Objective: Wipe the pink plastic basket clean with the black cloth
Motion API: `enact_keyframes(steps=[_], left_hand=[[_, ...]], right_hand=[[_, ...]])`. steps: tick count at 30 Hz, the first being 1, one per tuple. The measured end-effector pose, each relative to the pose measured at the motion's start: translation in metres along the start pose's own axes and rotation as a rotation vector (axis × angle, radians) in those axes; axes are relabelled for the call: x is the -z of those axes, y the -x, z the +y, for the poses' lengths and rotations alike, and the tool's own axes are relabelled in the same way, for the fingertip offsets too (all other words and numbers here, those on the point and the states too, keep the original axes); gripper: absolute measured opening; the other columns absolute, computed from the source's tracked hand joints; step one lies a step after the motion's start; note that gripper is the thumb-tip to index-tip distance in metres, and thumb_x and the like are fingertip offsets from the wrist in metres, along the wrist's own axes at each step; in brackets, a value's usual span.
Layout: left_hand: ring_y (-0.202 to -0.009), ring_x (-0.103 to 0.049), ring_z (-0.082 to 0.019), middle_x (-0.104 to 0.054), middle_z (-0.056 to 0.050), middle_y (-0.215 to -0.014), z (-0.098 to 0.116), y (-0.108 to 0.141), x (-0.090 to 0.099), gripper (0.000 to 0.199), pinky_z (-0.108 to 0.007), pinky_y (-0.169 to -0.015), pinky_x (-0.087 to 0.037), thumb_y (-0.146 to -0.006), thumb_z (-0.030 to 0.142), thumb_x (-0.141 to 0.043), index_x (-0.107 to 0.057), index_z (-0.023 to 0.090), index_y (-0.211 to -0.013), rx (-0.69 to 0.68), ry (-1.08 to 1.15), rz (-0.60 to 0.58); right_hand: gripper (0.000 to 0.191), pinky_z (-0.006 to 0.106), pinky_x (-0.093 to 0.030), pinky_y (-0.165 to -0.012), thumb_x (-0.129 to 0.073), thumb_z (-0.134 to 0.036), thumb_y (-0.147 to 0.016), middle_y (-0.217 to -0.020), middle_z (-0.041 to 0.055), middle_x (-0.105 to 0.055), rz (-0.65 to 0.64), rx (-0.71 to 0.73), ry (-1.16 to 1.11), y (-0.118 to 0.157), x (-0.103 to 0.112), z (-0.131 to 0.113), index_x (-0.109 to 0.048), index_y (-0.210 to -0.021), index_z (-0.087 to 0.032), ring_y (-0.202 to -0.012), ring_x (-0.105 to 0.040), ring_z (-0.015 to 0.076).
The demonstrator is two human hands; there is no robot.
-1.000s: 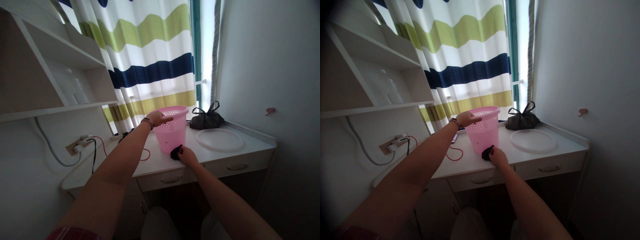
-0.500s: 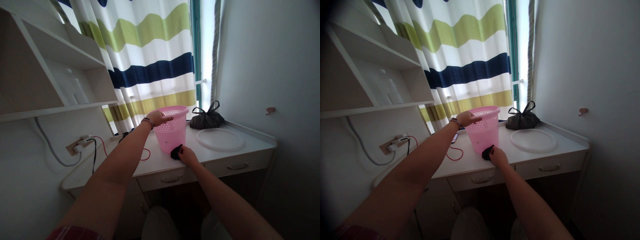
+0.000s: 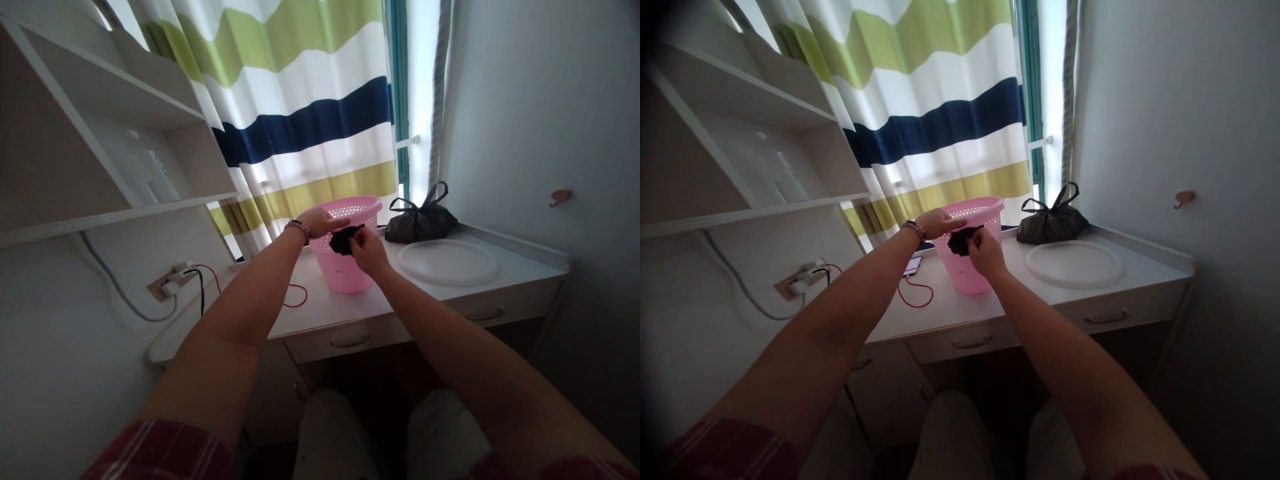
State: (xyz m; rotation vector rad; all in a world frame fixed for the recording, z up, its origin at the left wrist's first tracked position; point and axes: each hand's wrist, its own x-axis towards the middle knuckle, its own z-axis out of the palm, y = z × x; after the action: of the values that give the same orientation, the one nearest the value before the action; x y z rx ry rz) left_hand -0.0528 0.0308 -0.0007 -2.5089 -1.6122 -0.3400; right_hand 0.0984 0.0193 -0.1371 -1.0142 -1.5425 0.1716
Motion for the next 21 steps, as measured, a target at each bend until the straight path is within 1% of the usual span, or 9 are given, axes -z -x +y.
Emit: enact_keyframes(steps=[2,4,7,10,11,13,16,18,21], left_hand=[[-0.053,-0.049,-0.015,-0.056,-0.007,-0.054,-0.001,-0.002,-0.003,0.068,-0.028,-0.053,-0.030,-0.070,0.074,-0.036,-0.068,0.013,-0.065,0.000,-0.005,0.002],[-0.054,-0.049,-0.014,-0.056,-0.007,-0.055,-0.003,-0.003,-0.005,0.067,-0.028,-0.053,-0.030,-0.070,0.073,-0.038,-0.068,0.013,-0.068,-0.008,0.022,-0.006],[-0.053,-0.049,-0.014,-0.057,-0.007,-0.055,-0.003,0.000,-0.006,0.066,-0.028,-0.052,-0.030,-0.069,0.074,-0.041,-0.069,0.014,-0.067,0.011,0.042,0.003],[-0.053,-0.049,-0.013,-0.060,-0.008,-0.060,-0.003,0.008,-0.003,0.066,-0.027,-0.052,-0.030,-0.069,0.074,-0.041,-0.069,0.015,-0.066,-0.015,0.072,-0.014],[-0.053,-0.050,-0.013,-0.061,-0.008,-0.062,-0.003,0.011,-0.001,0.066,-0.027,-0.052,-0.031,-0.069,0.074,-0.040,-0.069,0.015,-0.066,-0.029,0.082,-0.018],[-0.053,-0.050,-0.012,-0.063,-0.008,-0.065,-0.005,0.016,0.003,0.065,-0.027,-0.052,-0.032,-0.070,0.073,-0.040,-0.069,0.015,-0.066,-0.047,0.093,-0.022],[-0.052,-0.050,-0.011,-0.063,-0.008,-0.065,-0.009,0.020,0.008,0.062,-0.027,-0.052,-0.033,-0.071,0.071,-0.043,-0.068,0.014,-0.064,-0.055,0.097,-0.038],[-0.050,-0.050,-0.011,-0.063,-0.008,-0.063,-0.011,0.021,0.010,0.061,-0.027,-0.051,-0.032,-0.071,0.069,-0.044,-0.068,0.014,-0.063,-0.067,0.099,-0.051],[-0.050,-0.049,-0.011,-0.061,-0.007,-0.060,-0.015,0.025,0.011,0.058,-0.027,-0.051,-0.032,-0.072,0.067,-0.045,-0.067,0.014,-0.062,-0.102,0.098,-0.064]], right_hand=[[0.017,0.027,-0.033,-0.060,-0.043,-0.033,-0.081,-0.075,0.0041,-0.057,0.015,0.015,0.067,-0.006,0.000,-0.011,-0.049,-0.085,-0.017,-0.066,-0.047,0.0152],[0.017,0.028,-0.033,-0.062,-0.044,-0.031,-0.081,-0.079,0.0060,-0.058,-0.024,0.005,0.169,0.002,-0.004,-0.010,-0.051,-0.087,-0.018,-0.070,-0.049,0.0166],[0.016,0.028,-0.033,-0.064,-0.048,-0.030,-0.078,-0.083,0.0078,-0.060,-0.170,-0.067,0.332,0.038,-0.011,0.013,-0.052,-0.088,-0.018,-0.074,-0.052,0.0180],[0.015,0.026,-0.033,-0.061,-0.053,-0.029,-0.074,-0.079,0.0077,-0.060,-0.382,-0.215,0.439,0.079,-0.016,0.046,-0.054,-0.084,-0.018,-0.071,-0.052,0.0175],[0.014,0.026,-0.033,-0.061,-0.053,-0.029,-0.074,-0.079,0.0081,-0.060,-0.404,-0.244,0.465,0.088,-0.017,0.056,-0.055,-0.082,-0.017,-0.071,-0.053,0.0176],[0.014,0.027,-0.032,-0.060,-0.052,-0.029,-0.074,-0.080,0.0088,-0.060,-0.414,-0.268,0.486,0.098,-0.018,0.069,-0.056,-0.081,-0.017,-0.070,-0.052,0.0175],[0.011,0.027,-0.031,-0.057,-0.051,-0.026,-0.073,-0.077,0.0082,-0.060,-0.405,-0.253,0.421,0.093,-0.017,0.072,-0.056,-0.077,-0.017,-0.065,-0.051,0.0162],[0.009,0.027,-0.031,-0.055,-0.051,-0.025,-0.073,-0.072,0.0070,-0.058,-0.353,-0.216,0.354,0.082,-0.015,0.064,-0.055,-0.074,-0.017,-0.062,-0.049,0.0153],[0.011,0.027,-0.031,-0.054,-0.049,-0.028,-0.075,-0.067,0.0041,-0.056,-0.187,-0.115,0.242,0.057,-0.005,0.038,-0.052,-0.072,-0.018,-0.059,-0.046,0.0146]])
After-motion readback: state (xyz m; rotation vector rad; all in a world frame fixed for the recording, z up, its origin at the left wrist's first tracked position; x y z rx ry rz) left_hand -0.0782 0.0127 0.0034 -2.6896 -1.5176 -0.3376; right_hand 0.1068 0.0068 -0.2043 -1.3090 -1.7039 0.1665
